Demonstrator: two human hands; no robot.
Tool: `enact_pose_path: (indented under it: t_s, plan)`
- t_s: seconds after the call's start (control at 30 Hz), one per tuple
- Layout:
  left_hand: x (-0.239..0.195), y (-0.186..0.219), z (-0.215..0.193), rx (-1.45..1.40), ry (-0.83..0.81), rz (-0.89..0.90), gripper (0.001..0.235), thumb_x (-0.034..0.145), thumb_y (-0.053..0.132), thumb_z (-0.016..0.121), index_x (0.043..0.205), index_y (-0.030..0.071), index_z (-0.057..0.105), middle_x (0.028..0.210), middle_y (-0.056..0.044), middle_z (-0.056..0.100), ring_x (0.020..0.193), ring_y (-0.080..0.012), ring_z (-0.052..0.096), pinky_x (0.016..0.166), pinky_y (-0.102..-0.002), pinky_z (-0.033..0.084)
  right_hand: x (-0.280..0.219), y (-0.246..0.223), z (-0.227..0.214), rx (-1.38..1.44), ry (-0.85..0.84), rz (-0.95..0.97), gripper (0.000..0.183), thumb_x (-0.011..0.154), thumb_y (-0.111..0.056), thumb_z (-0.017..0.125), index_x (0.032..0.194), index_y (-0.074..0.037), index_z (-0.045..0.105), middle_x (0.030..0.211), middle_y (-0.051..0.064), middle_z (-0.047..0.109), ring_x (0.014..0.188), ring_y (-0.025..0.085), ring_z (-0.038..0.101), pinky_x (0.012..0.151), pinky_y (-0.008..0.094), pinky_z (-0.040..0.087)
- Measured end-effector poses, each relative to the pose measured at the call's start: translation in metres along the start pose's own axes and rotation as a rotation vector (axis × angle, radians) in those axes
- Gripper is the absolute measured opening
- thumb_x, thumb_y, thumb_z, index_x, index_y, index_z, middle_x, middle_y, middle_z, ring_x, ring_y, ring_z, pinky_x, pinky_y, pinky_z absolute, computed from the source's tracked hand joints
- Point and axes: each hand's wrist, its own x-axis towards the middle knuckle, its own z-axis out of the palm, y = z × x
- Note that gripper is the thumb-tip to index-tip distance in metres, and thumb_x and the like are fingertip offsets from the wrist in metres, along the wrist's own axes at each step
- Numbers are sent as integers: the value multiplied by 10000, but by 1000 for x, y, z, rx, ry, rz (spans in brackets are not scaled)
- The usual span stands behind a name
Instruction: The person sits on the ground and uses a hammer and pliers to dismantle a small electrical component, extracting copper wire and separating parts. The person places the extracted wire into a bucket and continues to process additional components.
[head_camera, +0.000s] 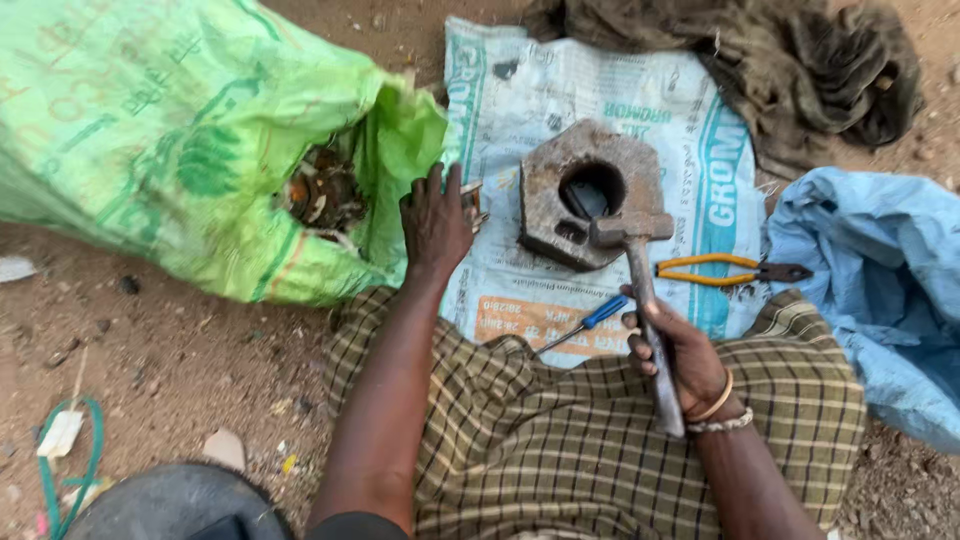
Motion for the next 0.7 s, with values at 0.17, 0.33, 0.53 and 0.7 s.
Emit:
enact_pose_path:
  t_s: [0.17, 0.33, 0.53, 0.7]
  plan:
    - [-10, 10, -10, -12, -48, 121, 288, 830, 185, 799, 1080, 65, 726, 1307, -112, 575, 1270, -371, 451, 1013, -616, 380, 7, 2, 7, 56, -41, 65, 533, 1012, -273, 523, 1487, -35, 485, 938, 49, 615, 633, 94, 563, 439, 209, 476]
    - [-42, 46, -58, -41, 129, 401, 145, 902, 1, 729, 1023, 79, 742, 1453, -70, 547, 1418, -298, 447, 1192, -501, 418, 10, -1, 14, 61, -95, 19, 514, 1019, -268, 542, 1460, -8, 498, 927, 67, 620, 605, 103, 559, 438, 223, 485]
    - [-35, 90, -62, -472, 95, 469, 373, 820, -79, 711, 1093, 172, 744, 1560, -140, 456, 1461, -377, 427, 1200, -455, 424, 7, 4, 19, 56, -24, 33, 502, 1004, -264, 556, 1436, -9, 523, 889, 57, 620, 602, 101, 571, 458, 226, 496]
    - [-32, 92, -30, -665, 9, 374, 866, 802, 39, 810, 1556, 196, 414, 1567, -110, 463, 1439, -343, 503, 1187, -429, 461, 6, 7, 16, 61, 13, 43, 487, 1004, -257, 559, 1426, -14, 535, 876, 47, 616, 589, 95, 569, 455, 220, 502]
